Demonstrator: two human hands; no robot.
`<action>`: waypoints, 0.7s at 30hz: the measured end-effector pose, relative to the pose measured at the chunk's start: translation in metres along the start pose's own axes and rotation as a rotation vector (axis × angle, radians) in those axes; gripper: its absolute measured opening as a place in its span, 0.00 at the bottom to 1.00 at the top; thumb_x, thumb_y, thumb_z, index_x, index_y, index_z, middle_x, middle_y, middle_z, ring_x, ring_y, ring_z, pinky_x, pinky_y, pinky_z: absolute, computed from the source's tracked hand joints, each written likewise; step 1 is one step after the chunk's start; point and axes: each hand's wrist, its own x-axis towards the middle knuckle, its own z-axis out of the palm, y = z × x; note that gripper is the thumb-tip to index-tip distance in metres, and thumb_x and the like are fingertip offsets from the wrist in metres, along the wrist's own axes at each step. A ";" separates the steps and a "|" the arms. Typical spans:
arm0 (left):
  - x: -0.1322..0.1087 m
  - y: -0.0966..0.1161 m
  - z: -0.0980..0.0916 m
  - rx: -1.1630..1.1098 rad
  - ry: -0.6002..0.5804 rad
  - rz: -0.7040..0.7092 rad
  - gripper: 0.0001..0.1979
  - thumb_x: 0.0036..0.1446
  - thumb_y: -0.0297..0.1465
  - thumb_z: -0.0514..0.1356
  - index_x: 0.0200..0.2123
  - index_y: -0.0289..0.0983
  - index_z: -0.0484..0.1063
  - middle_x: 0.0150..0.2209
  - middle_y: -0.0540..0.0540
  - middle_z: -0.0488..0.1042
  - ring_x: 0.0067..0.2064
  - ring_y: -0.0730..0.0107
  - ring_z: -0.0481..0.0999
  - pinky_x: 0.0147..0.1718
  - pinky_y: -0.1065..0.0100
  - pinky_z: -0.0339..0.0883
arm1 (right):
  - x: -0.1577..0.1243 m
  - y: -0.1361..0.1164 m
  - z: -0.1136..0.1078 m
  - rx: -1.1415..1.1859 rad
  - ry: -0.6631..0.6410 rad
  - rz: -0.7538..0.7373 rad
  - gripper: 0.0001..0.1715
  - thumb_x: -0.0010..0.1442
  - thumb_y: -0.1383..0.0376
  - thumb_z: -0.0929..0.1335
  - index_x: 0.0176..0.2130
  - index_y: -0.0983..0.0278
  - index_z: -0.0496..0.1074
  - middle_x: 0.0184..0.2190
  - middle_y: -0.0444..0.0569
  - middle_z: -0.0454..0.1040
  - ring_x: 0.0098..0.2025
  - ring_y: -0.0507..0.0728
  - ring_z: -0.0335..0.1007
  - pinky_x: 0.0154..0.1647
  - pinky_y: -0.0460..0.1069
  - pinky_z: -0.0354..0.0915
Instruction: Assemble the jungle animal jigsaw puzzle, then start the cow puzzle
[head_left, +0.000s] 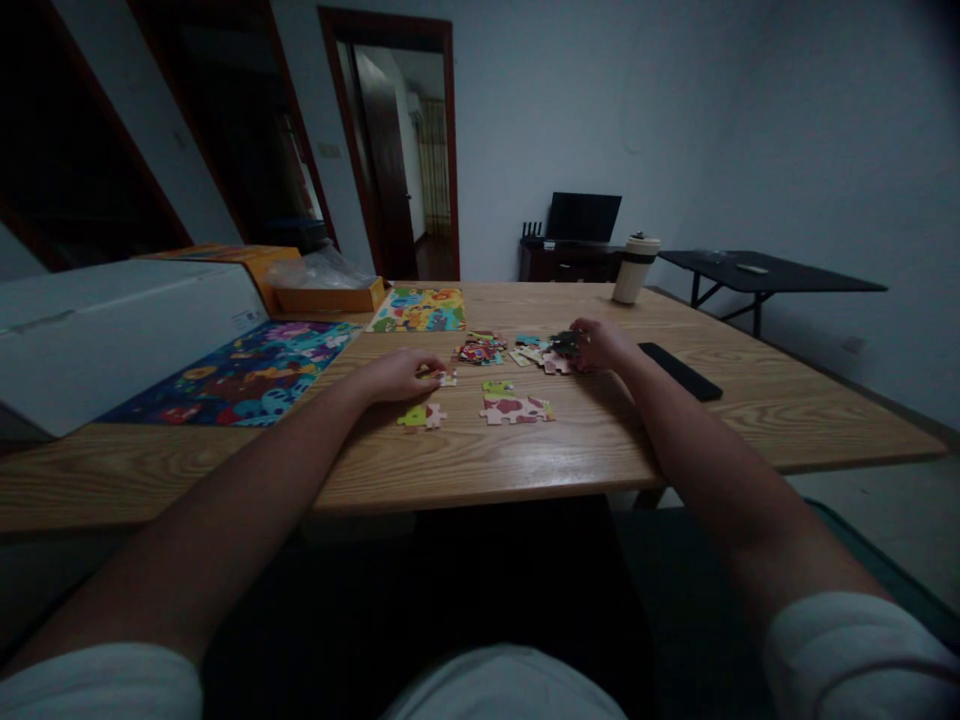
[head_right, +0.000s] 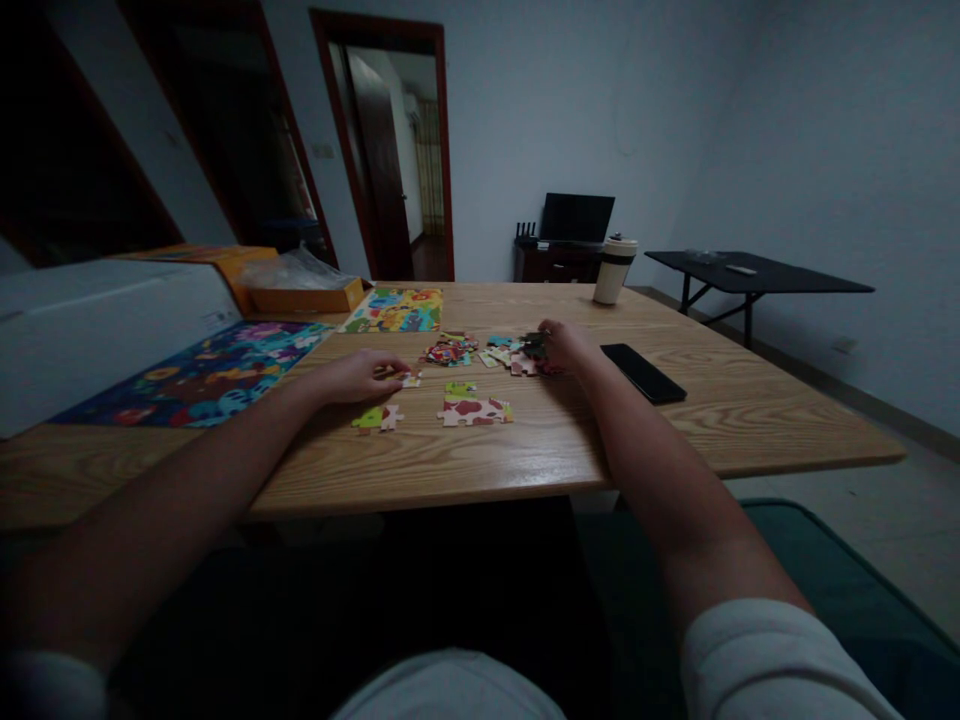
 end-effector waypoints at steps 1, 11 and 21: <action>0.000 0.001 0.000 -0.002 -0.002 -0.003 0.22 0.60 0.43 0.56 0.51 0.39 0.76 0.48 0.40 0.79 0.46 0.60 0.76 0.45 0.65 0.65 | -0.001 0.003 -0.003 -0.026 -0.069 0.001 0.26 0.55 0.62 0.70 0.54 0.61 0.74 0.45 0.56 0.79 0.43 0.64 0.74 0.39 0.51 0.65; -0.006 0.014 -0.005 0.025 -0.020 -0.021 0.24 0.59 0.43 0.56 0.55 0.41 0.74 0.48 0.43 0.79 0.44 0.61 0.76 0.41 0.68 0.66 | -0.009 -0.033 -0.001 -0.040 -0.206 -0.358 0.23 0.54 0.60 0.70 0.50 0.58 0.78 0.37 0.51 0.81 0.34 0.59 0.73 0.35 0.50 0.64; -0.002 0.027 0.000 0.014 0.062 0.056 0.21 0.61 0.43 0.55 0.52 0.41 0.75 0.51 0.44 0.77 0.51 0.60 0.73 0.51 0.66 0.63 | -0.013 -0.047 -0.002 0.198 -0.179 -0.313 0.26 0.53 0.67 0.71 0.53 0.60 0.75 0.38 0.52 0.79 0.31 0.57 0.74 0.31 0.50 0.67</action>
